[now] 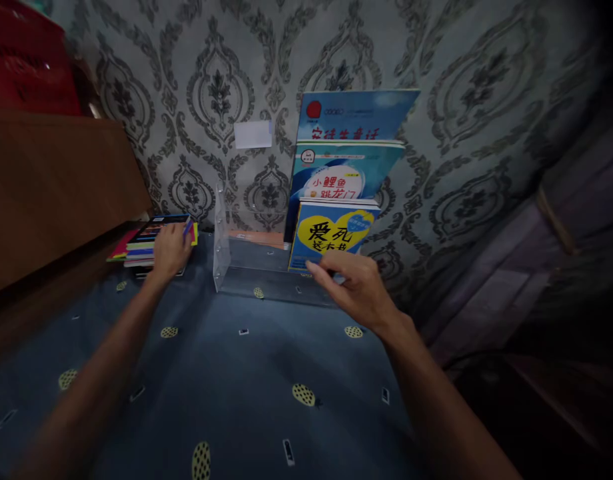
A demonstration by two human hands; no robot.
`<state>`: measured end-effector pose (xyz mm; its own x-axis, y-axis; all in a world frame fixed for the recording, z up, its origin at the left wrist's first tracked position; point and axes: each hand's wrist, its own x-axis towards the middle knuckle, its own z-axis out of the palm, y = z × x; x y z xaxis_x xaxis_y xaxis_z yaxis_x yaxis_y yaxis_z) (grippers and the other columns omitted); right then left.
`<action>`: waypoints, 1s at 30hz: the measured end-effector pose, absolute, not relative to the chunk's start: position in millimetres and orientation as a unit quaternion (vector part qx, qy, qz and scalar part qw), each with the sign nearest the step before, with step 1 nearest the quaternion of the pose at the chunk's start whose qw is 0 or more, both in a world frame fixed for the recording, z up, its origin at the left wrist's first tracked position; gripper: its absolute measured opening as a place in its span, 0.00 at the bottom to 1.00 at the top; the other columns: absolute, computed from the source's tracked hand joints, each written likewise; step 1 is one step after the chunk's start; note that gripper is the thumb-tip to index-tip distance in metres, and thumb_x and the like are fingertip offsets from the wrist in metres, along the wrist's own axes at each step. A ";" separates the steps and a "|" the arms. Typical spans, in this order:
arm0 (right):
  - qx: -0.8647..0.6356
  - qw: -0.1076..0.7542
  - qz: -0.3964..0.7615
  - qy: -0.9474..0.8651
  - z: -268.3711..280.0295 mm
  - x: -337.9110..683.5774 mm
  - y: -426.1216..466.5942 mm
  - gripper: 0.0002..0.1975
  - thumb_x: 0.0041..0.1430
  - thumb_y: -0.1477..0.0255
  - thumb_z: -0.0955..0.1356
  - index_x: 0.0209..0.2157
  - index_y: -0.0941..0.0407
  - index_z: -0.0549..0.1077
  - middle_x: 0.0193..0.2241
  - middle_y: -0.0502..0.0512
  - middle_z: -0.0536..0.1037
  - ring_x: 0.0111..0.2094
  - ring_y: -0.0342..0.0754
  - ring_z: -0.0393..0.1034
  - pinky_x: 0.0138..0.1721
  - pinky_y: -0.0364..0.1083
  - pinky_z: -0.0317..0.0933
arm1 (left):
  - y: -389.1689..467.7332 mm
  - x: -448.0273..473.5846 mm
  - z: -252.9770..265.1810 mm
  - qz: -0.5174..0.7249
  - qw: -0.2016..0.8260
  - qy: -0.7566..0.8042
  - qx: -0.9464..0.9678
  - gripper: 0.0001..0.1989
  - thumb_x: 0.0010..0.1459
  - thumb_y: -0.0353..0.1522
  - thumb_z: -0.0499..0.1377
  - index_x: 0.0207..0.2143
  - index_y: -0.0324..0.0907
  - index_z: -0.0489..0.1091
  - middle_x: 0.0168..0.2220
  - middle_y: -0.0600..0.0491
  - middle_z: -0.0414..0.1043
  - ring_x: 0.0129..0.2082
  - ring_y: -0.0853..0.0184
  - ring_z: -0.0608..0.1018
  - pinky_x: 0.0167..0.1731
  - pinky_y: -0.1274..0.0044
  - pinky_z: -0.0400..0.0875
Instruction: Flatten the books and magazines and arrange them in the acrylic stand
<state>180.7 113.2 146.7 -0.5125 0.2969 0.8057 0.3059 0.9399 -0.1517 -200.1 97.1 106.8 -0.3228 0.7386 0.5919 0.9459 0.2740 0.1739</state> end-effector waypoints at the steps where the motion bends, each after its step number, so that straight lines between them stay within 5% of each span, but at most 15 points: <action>1: -0.167 0.446 -0.002 -0.879 143.1 176.5 112.5 0.22 0.71 0.64 0.63 0.21 0.53 0.62 0.18 0.45 0.65 0.20 0.41 0.59 0.25 0.43 0.52 | 98.7 -215.6 107.4 -0.223 0.204 -0.784 -0.542 0.26 0.68 0.37 0.47 0.61 0.30 0.64 0.63 0.31 0.64 0.64 0.46 0.65 0.61 0.55 0.58; 4: -0.159 0.391 0.012 -0.906 129.8 163.3 110.0 0.23 0.72 0.63 0.60 0.22 0.53 0.65 0.20 0.47 0.67 0.22 0.43 0.62 0.27 0.44 0.54 | 105.4 -255.1 110.1 -0.139 0.162 -0.821 -0.529 0.37 0.66 0.47 0.48 0.67 0.28 0.55 0.68 0.29 0.53 0.69 0.43 0.55 0.63 0.47 0.49; 9: -0.159 0.242 0.007 -0.957 103.2 139.9 103.2 0.20 0.73 0.66 0.60 0.29 0.55 0.73 0.26 0.53 0.76 0.30 0.47 0.70 0.31 0.45 0.57 | 108.3 -284.7 110.9 -0.031 0.044 -0.851 -0.522 0.43 0.63 0.54 0.47 0.68 0.32 0.55 0.70 0.30 0.49 0.70 0.39 0.53 0.61 0.43 0.51; 17: -0.133 0.049 0.057 -0.988 55.7 105.7 72.6 0.14 0.71 0.66 0.64 0.35 0.58 0.77 0.36 0.57 0.81 0.37 0.48 0.75 0.36 0.45 0.61 | 78.0 -276.9 104.2 -0.012 0.096 -0.822 -0.561 0.39 0.63 0.54 0.48 0.66 0.38 0.59 0.67 0.31 0.58 0.65 0.37 0.63 0.57 0.41 0.55; 22: -0.125 0.060 0.088 -0.986 33.4 105.2 57.0 0.13 0.70 0.65 0.65 0.37 0.58 0.77 0.41 0.58 0.81 0.42 0.49 0.76 0.42 0.46 0.64 | 67.3 -281.8 107.1 0.011 0.110 -0.795 -0.596 0.34 0.62 0.47 0.54 0.66 0.39 0.60 0.67 0.34 0.58 0.66 0.42 0.62 0.58 0.51 0.61; 30: -0.137 0.111 0.122 -0.977 17.2 143.2 43.3 0.11 0.70 0.69 0.65 0.33 0.57 0.74 0.35 0.55 0.78 0.37 0.47 0.72 0.46 0.47 0.66 | 48.8 -270.1 111.3 0.036 0.164 -0.766 -0.621 0.24 0.70 0.35 0.46 0.65 0.35 0.62 0.65 0.36 0.63 0.64 0.49 0.65 0.57 0.60 0.65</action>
